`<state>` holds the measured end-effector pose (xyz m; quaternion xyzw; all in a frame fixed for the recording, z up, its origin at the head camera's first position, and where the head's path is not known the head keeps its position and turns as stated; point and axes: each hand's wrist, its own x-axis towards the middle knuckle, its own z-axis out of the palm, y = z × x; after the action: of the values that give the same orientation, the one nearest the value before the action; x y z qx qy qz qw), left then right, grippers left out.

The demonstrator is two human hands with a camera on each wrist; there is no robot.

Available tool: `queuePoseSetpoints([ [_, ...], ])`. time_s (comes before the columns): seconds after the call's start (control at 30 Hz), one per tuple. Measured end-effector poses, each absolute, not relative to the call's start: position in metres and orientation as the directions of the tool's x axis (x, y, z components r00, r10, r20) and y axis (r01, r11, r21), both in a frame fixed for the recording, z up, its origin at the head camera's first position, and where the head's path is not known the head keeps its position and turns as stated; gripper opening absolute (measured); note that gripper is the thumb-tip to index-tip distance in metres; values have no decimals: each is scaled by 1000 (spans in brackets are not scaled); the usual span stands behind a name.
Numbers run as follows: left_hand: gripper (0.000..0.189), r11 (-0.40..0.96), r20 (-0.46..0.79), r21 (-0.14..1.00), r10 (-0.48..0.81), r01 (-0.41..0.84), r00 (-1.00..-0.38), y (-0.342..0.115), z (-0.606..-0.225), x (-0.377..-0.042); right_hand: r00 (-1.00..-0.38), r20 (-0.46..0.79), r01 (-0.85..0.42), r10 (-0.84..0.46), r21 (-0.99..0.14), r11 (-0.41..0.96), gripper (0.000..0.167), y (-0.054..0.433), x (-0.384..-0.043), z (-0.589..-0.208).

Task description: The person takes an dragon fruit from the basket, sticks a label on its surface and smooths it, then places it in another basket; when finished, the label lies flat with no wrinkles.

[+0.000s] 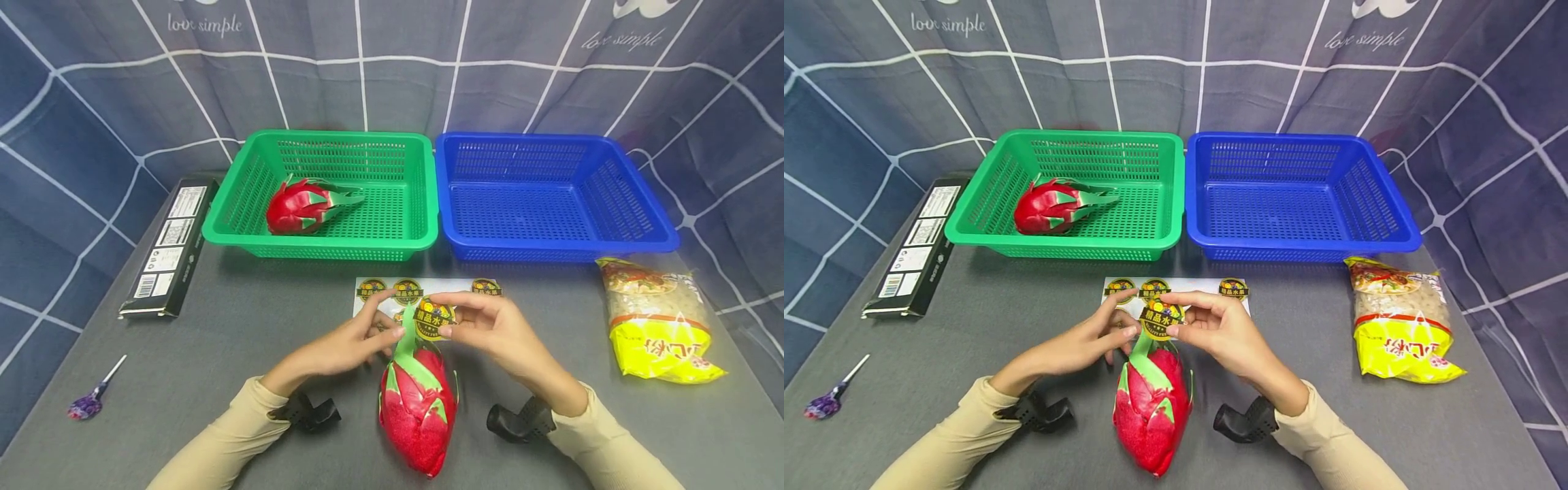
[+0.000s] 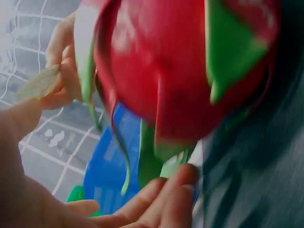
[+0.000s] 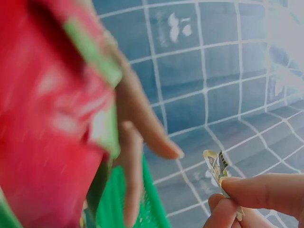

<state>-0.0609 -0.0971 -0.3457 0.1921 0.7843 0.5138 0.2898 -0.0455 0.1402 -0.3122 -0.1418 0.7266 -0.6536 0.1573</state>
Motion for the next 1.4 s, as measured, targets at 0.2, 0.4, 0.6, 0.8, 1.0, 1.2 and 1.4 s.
queuePoseSetpoints([
  [0.2,80,452,-353,892,651,-31,-672,-91,-342,-47,-865,-57,47,-499,-998,34,42,142,-35,-301],
  [0.4,89,623,-410,781,544,26,-732,-81,-341,-33,-831,-11,29,-556,-999,-24,41,141,-30,-298],
  [0.6,91,703,-433,711,418,-18,-799,-73,-342,-25,-824,-16,33,-566,-999,-19,40,140,-31,-300],
  [0.8,89,682,-423,730,410,-37,-808,-71,-341,-23,-832,-35,24,-553,-999,28,39,141,-31,-301],
  [1.0,87,665,-443,746,454,-36,-773,-72,-338,-24,-837,-41,23,-546,-999,40,39,141,-31,-302],
  [1.2,82,623,-421,781,478,-40,-771,-73,-341,-26,-843,-48,20,-536,-998,58,40,141,-31,-303],
  [1.4,81,611,-409,790,475,-42,-779,-74,-343,-30,-849,-43,6,-527,-997,72,39,142,-33,-302],
])
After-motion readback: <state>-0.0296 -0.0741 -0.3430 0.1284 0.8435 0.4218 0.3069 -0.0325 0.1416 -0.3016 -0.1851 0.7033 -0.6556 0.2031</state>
